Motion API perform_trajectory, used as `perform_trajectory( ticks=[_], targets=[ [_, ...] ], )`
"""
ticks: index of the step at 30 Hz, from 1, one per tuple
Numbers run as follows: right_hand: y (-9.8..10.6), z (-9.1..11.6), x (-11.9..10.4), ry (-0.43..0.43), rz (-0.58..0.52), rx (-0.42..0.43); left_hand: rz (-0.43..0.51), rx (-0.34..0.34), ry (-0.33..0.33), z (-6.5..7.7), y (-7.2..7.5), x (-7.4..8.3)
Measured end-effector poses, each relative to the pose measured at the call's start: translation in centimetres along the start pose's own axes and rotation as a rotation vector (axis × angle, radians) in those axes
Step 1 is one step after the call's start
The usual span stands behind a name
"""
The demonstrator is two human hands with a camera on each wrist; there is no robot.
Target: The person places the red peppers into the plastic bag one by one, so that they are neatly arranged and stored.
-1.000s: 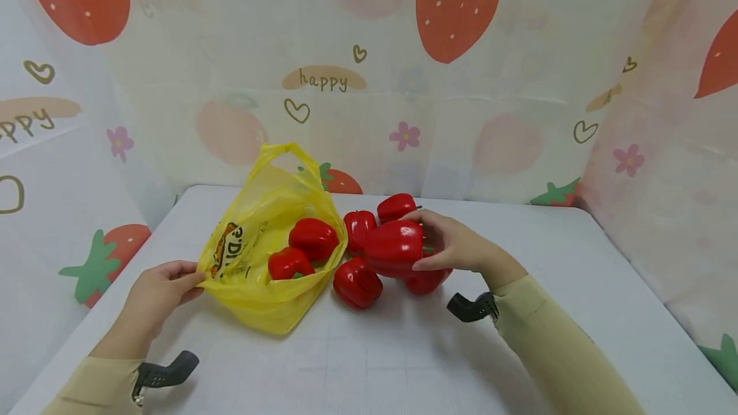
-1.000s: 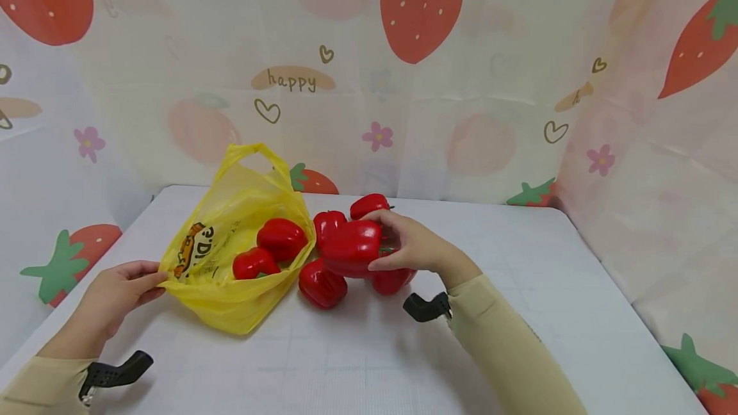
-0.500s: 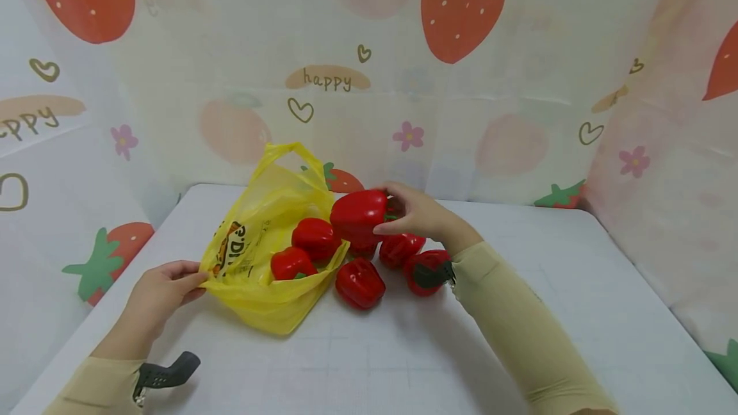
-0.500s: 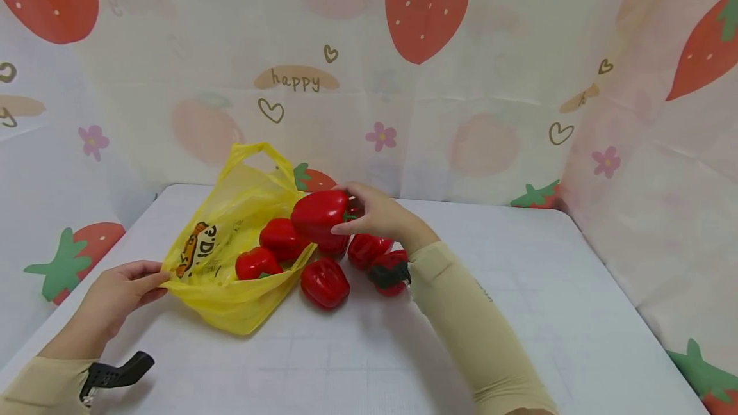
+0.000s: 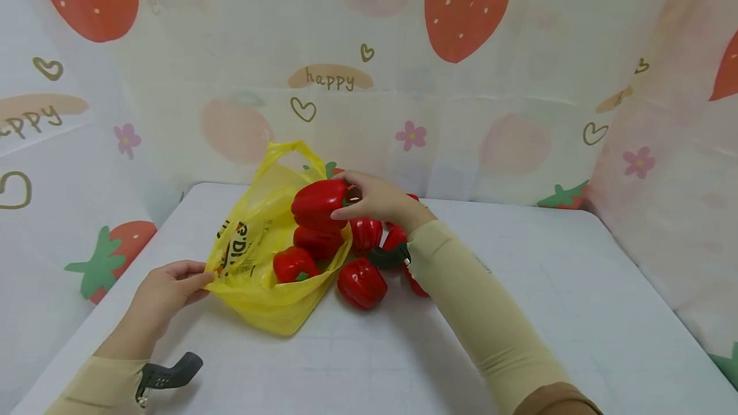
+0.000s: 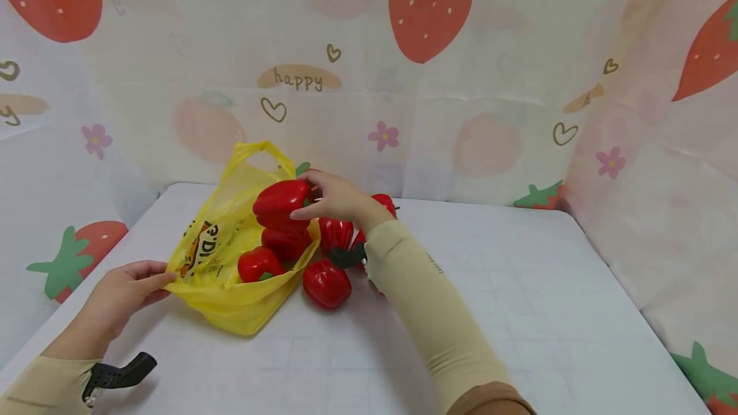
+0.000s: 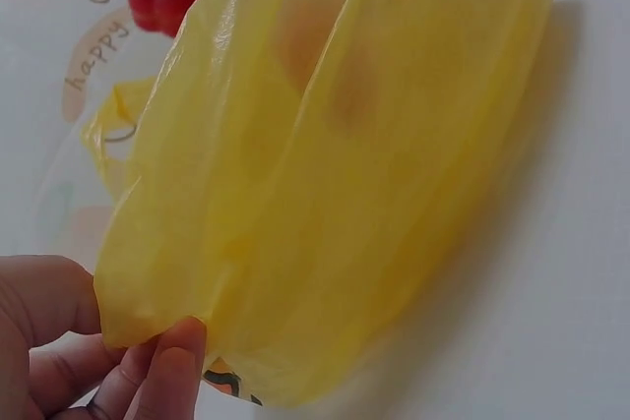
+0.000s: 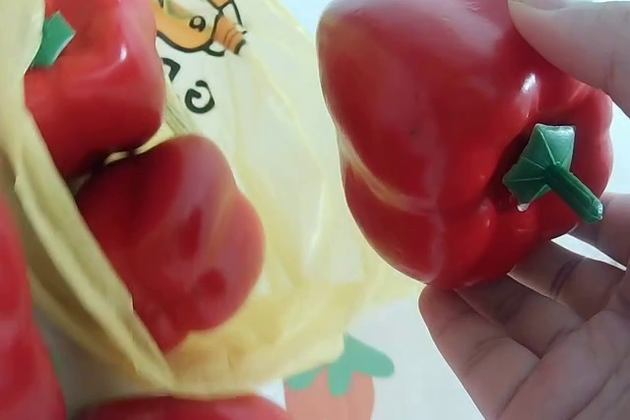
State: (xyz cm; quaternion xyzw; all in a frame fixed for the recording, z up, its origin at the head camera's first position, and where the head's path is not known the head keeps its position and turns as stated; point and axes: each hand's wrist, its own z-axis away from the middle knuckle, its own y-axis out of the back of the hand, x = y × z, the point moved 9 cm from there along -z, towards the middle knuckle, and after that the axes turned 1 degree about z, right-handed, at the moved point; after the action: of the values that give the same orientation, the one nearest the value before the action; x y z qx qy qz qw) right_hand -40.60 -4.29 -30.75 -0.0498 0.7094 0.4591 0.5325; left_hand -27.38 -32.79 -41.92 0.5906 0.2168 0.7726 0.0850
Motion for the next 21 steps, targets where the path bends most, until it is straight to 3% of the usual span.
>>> perform_trajectory(
  ticks=[5, 14, 21],
  targets=[
    [-1.6, -1.6, -0.9, -0.025, 0.094, -0.021, -0.018, -0.009, -0.001, 0.1, 0.0, 0.0],
    [-5.7, -3.3, -4.0, 0.090, 0.145, -0.154, -0.019, -0.016, -0.012, 0.1, 0.0, -0.1],
    [-8.4, -3.8, -4.5, 0.051, 0.222, -0.228, -0.025, -0.024, 0.002, 0.2, 0.0, -0.4]
  ],
)
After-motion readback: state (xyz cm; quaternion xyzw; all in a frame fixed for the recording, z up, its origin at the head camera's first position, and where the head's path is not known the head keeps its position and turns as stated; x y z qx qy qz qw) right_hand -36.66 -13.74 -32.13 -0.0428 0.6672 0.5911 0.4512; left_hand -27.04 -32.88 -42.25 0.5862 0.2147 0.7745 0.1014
